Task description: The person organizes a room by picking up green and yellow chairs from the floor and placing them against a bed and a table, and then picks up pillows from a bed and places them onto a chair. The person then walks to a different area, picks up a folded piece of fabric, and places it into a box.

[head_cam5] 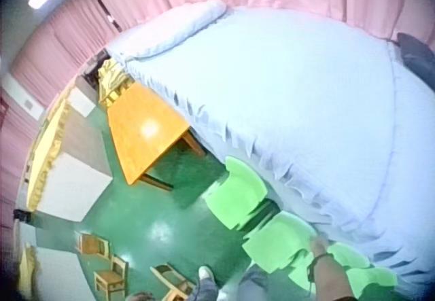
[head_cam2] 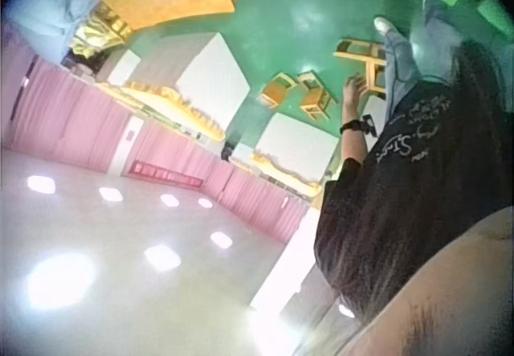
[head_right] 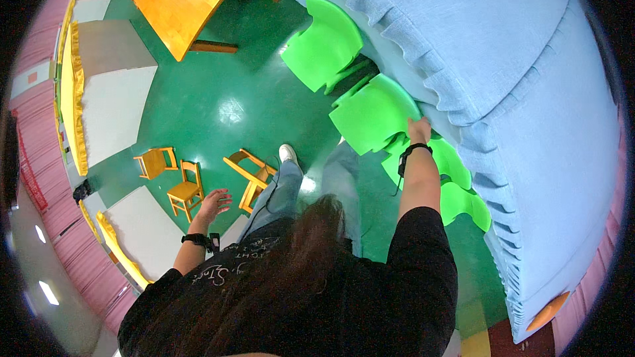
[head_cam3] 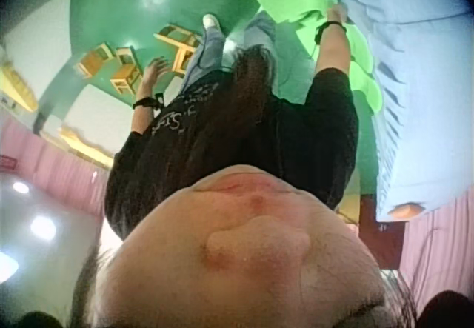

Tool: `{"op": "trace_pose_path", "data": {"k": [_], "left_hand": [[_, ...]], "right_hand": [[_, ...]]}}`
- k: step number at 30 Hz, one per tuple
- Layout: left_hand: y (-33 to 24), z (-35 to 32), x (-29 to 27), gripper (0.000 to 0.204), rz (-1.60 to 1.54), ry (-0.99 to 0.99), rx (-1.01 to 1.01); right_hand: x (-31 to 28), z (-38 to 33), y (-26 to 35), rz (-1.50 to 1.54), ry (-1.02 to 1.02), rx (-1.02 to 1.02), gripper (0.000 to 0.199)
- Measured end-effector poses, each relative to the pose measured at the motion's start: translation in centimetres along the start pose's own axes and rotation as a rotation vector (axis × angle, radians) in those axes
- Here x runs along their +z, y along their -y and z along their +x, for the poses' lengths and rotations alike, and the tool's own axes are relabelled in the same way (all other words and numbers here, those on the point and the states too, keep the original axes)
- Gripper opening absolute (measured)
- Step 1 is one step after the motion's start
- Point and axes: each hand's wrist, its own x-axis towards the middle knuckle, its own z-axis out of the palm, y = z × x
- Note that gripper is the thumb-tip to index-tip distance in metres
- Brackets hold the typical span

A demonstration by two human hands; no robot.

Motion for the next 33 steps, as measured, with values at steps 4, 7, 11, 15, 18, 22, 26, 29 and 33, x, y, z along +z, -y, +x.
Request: {"op": "trace_pose_path", "data": {"k": [4,7,11,15,18,22,26,29,33], "left_hand": [[-1.1,-0.3,1.2,0.03,-0.011,0.008,0.041],[-3.2,0.2,3.9,0.03,0.023,0.05,0.083],[-4.5,0.4,6.6,0.03,0.073,0.093,0.107],[-4.9,0.7,8.2,0.029,0.155,0.121,0.067],[-4.3,1.4,8.2,0.027,0.128,0.136,0.053],[-3.6,1.7,7.3,0.025,0.095,0.103,0.043],[-4.1,2.2,7.6,0.029,0.118,0.133,0.039],[-3.8,2.1,6.8,0.028,0.106,0.1,0.061],[-3.7,2.2,6.6,0.028,0.032,0.106,0.051]], "right_hand": [[-0.2,0.9,0.3,-0.136,-0.084,-0.036,0.053],[0.2,2.6,-2.0,-0.154,-0.196,-0.07,0.054],[0.6,3.3,-2.8,-0.105,-0.243,-0.012,0.055],[1.2,3.3,-2.6,-0.084,-0.307,-0.033,0.054],[1.6,3.7,-2.8,-0.1,-0.292,0.017,0.051],[1.5,3.1,-1.0,-0.026,-0.266,0.018,0.051],[2.2,4.4,-2.4,0.013,-0.431,0.035,0.053],[3.4,3.5,0.5,0.178,-0.569,0.219,0.056],[5.0,2.2,6.3,0.341,-0.656,-0.035,0.036]]}}
